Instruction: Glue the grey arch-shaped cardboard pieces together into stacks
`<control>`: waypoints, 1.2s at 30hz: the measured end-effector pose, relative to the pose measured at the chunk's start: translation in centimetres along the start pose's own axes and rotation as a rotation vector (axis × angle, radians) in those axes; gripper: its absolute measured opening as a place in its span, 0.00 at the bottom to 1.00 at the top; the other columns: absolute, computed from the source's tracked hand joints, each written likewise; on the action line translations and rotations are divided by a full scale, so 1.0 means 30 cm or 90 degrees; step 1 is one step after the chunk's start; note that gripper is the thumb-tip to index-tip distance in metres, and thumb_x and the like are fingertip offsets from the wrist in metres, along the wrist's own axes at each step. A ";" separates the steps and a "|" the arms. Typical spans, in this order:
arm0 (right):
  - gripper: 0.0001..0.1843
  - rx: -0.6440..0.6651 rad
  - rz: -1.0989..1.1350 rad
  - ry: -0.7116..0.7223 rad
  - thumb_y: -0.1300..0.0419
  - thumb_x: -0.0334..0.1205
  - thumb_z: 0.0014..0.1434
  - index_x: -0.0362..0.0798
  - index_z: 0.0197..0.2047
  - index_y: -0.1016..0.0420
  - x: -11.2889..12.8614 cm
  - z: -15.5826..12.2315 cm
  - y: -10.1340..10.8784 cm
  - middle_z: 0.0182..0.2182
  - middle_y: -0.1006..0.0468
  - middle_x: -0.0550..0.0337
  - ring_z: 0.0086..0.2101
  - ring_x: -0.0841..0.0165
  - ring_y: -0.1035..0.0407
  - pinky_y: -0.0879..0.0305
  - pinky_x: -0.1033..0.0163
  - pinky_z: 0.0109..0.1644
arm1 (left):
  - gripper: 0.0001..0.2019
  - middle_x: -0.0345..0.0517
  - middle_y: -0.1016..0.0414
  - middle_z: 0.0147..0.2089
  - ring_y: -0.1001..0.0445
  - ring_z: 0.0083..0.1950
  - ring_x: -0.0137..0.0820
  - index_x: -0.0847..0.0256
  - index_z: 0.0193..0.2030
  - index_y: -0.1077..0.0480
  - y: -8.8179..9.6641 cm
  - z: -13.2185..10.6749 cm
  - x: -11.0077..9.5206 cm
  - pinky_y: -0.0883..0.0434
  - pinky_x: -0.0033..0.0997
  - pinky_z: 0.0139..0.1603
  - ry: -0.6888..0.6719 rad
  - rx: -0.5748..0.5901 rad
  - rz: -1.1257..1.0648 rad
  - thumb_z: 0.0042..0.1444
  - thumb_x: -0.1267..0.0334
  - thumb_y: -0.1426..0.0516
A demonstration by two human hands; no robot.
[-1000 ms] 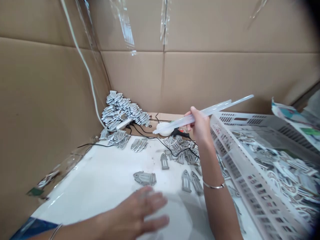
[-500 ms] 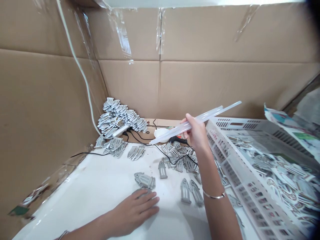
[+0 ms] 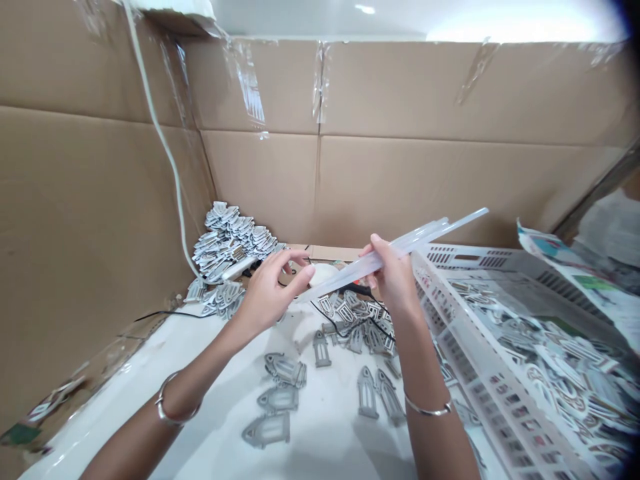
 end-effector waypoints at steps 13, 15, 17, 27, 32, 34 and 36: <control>0.21 0.035 -0.007 0.000 0.43 0.55 0.62 0.48 0.26 0.27 -0.013 -0.008 -0.031 0.12 0.31 0.66 0.11 0.77 0.44 0.54 0.68 0.15 | 0.13 0.45 0.22 0.31 0.28 0.25 0.25 0.64 0.39 0.27 -0.123 -0.006 0.081 0.35 0.28 0.28 0.093 0.240 -0.294 0.60 0.54 0.41; 0.21 0.027 -0.014 0.004 0.43 0.56 0.62 0.48 0.26 0.27 -0.021 -0.001 -0.021 0.11 0.33 0.67 0.10 0.76 0.44 0.54 0.68 0.15 | 0.13 0.44 0.22 0.31 0.28 0.26 0.25 0.63 0.38 0.27 -0.109 -0.024 0.100 0.36 0.27 0.28 0.106 0.220 -0.297 0.59 0.53 0.41; 0.22 0.027 -0.020 0.006 0.43 0.56 0.62 0.48 0.26 0.26 -0.028 0.003 -0.015 0.10 0.34 0.67 0.10 0.76 0.44 0.54 0.68 0.15 | 0.13 0.44 0.22 0.31 0.28 0.26 0.25 0.63 0.37 0.27 -0.096 -0.041 0.113 0.36 0.26 0.28 0.120 0.207 -0.299 0.59 0.53 0.40; 0.21 -0.028 -0.021 0.019 0.43 0.54 0.61 0.48 0.26 0.27 0.002 0.003 0.016 0.09 0.36 0.67 0.10 0.76 0.45 0.53 0.69 0.14 | 0.14 0.45 0.20 0.31 0.27 0.27 0.27 0.63 0.36 0.26 -0.039 -0.109 0.212 0.32 0.27 0.30 0.193 0.157 -0.290 0.55 0.52 0.37; 0.19 -0.172 0.019 0.019 0.40 0.52 0.57 0.47 0.22 0.27 0.037 0.027 0.134 0.11 0.31 0.64 0.09 0.77 0.47 0.57 0.70 0.12 | 0.17 0.43 0.21 0.28 0.28 0.25 0.25 0.64 0.33 0.25 0.012 -0.167 0.322 0.31 0.26 0.30 0.263 0.099 -0.316 0.49 0.51 0.33; 0.19 -0.170 0.034 0.016 0.40 0.52 0.56 0.47 0.22 0.27 0.038 0.033 0.149 0.10 0.31 0.64 0.09 0.78 0.48 0.58 0.70 0.12 | 0.18 0.43 0.21 0.28 0.29 0.24 0.24 0.65 0.32 0.26 0.020 -0.185 0.350 0.32 0.25 0.29 0.294 0.090 -0.336 0.47 0.50 0.32; 0.19 -0.154 0.036 0.014 0.39 0.52 0.56 0.47 0.22 0.27 0.036 0.034 0.141 0.10 0.31 0.63 0.09 0.78 0.48 0.58 0.71 0.12 | 0.19 0.42 0.22 0.27 0.30 0.23 0.23 0.64 0.31 0.26 0.021 -0.193 0.364 0.32 0.24 0.28 0.320 0.080 -0.364 0.44 0.50 0.30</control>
Point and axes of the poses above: each hand's wrist, its own z-axis towards the middle knuckle, its own y-axis out of the back of the hand, x = y × z, the point moved 4 cm from there along z, towards the middle knuckle
